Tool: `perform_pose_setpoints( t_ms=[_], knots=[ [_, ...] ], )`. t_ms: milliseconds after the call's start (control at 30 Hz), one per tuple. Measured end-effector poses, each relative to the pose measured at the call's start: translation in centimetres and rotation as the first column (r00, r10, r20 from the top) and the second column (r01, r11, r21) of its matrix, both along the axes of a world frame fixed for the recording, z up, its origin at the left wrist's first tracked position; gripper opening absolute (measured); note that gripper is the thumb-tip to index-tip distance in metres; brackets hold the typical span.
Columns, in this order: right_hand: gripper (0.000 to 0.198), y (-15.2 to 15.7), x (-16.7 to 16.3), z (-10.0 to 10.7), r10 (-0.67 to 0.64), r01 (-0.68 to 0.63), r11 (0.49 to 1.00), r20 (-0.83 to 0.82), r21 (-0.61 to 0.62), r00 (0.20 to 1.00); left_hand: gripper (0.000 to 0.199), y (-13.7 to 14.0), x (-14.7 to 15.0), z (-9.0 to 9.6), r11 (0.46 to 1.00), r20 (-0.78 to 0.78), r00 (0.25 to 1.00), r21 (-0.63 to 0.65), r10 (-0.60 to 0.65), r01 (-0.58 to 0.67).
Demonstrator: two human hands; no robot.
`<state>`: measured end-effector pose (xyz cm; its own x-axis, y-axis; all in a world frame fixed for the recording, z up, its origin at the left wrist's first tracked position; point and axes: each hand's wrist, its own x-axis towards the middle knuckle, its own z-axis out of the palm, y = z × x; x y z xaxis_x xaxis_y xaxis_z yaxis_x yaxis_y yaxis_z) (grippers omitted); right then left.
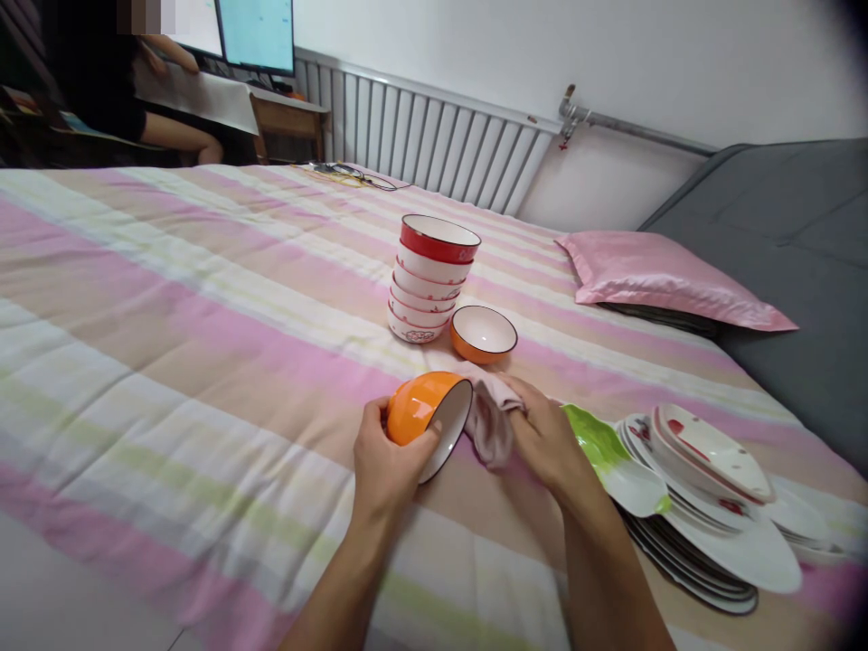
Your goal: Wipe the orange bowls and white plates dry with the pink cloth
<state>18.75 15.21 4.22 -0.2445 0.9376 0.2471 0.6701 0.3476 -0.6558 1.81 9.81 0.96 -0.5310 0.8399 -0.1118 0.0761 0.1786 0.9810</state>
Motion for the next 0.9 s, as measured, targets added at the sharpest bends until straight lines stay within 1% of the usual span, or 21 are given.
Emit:
perform_pose_setpoints(
  t_ms=[67, 100, 133, 200, 267, 300, 333, 367, 433, 467, 533, 567, 633, 700, 800, 900],
  knots=[
    [0.035, 0.3, 0.4, 0.2, -0.087, 0.08, 0.995, -0.133, -0.052, 0.987, 0.045, 0.0, 0.0, 0.0, 1.0, -0.007, 1.0, 0.003, 0.004, -0.004],
    [0.035, 0.5, 0.5, 0.1, -0.15, 0.136, 0.988, -0.219, -0.078, 0.964, 0.045, 0.0, 0.0, 0.0, 1.0, -0.01, 1.0, 0.001, 0.007, -0.007],
    [0.037, 0.8, 0.7, 0.0, -0.217, 0.195, 0.976, -0.315, -0.101, 0.924, 0.045, 0.0, 0.0, 0.0, 1.0, -0.011, 1.0, -0.001, 0.008, -0.008],
    [0.043, 1.2, 0.8, -0.5, -0.322, 0.281, 0.947, -0.51, -0.158, 0.798, 0.044, 0.0, 0.1, 0.0, 1.0, -0.009, 1.0, -0.003, 0.006, -0.006],
    [0.047, 1.4, 0.9, -0.8, -0.367, 0.304, 0.929, -0.639, -0.212, 0.676, 0.044, 0.0, 0.1, 0.0, 1.0, -0.01, 1.0, -0.001, 0.005, -0.005],
    [0.048, 1.5, 1.0, -0.8, -0.376, 0.314, 0.924, -0.662, -0.218, 0.648, 0.044, 0.0, 0.1, 0.1, 1.0, -0.014, 1.0, -0.001, 0.005, -0.005],
    [0.049, 1.5, 1.1, -0.8, -0.388, 0.338, 0.918, -0.653, -0.208, 0.651, 0.044, 0.0, 0.1, 0.1, 1.0, -0.018, 1.0, -0.004, 0.005, -0.005],
    [0.049, 1.4, 1.1, -0.6, -0.408, 0.384, 0.906, -0.609, -0.178, 0.68, 0.044, 0.0, 0.0, 0.1, 1.0, -0.019, 1.0, -0.008, 0.005, -0.005],
    [0.048, 1.1, 1.4, -0.2, -0.487, 0.511, 0.857, -0.44, -0.072, 0.755, 0.044, 0.0, 0.0, 0.1, 1.0, -0.015, 1.0, -0.011, 0.003, -0.003],
    [0.047, 0.9, 1.5, 0.1, -0.53, 0.563, 0.826, -0.345, -0.007, 0.774, 0.044, 0.0, 0.1, 0.2, 1.0, -0.009, 1.0, -0.008, 0.003, -0.003],
    [0.047, 0.6, 1.8, 0.7, -0.587, 0.613, 0.783, -0.202, 0.104, 0.784, 0.045, 0.0, 0.1, 0.3, 1.0, -0.003, 1.0, -0.007, 0.007, -0.007],
    [0.047, 0.4, 2.0, 1.0, -0.597, 0.616, 0.774, -0.158, 0.143, 0.787, 0.045, -0.1, 0.2, 0.5, 1.0, -0.005, 1.0, -0.01, 0.009, -0.009],
    [0.044, 0.2, 2.3, 1.5, -0.594, 0.604, 0.778, -0.109, 0.174, 0.797, 0.045, -0.1, 0.3, 0.8, 1.0, -0.026, 1.0, -0.012, 0.015, -0.016],
    [0.041, -0.1, 2.6, 1.9, -0.584, 0.591, 0.794, -0.088, 0.144, 0.807, 0.045, -0.2, 0.5, 1.1, 1.0, -0.062, 0.998, -0.001, 0.015, -0.015],
    [0.04, -0.4, 3.1, 2.1, -0.528, 0.534, 0.846, -0.132, 0.007, 0.839, 0.045, -0.4, 0.9, 1.2, 1.0, -0.14, 0.99, 0.027, 0.0, 0.004],
    [0.042, -0.6, 3.1, 1.8, -0.444, 0.433, 0.896, -0.253, -0.098, 0.86, 0.049, -0.6, 1.2, 0.8, 0.998, -0.217, 0.976, 0.049, -0.022, 0.034]
  ],
)
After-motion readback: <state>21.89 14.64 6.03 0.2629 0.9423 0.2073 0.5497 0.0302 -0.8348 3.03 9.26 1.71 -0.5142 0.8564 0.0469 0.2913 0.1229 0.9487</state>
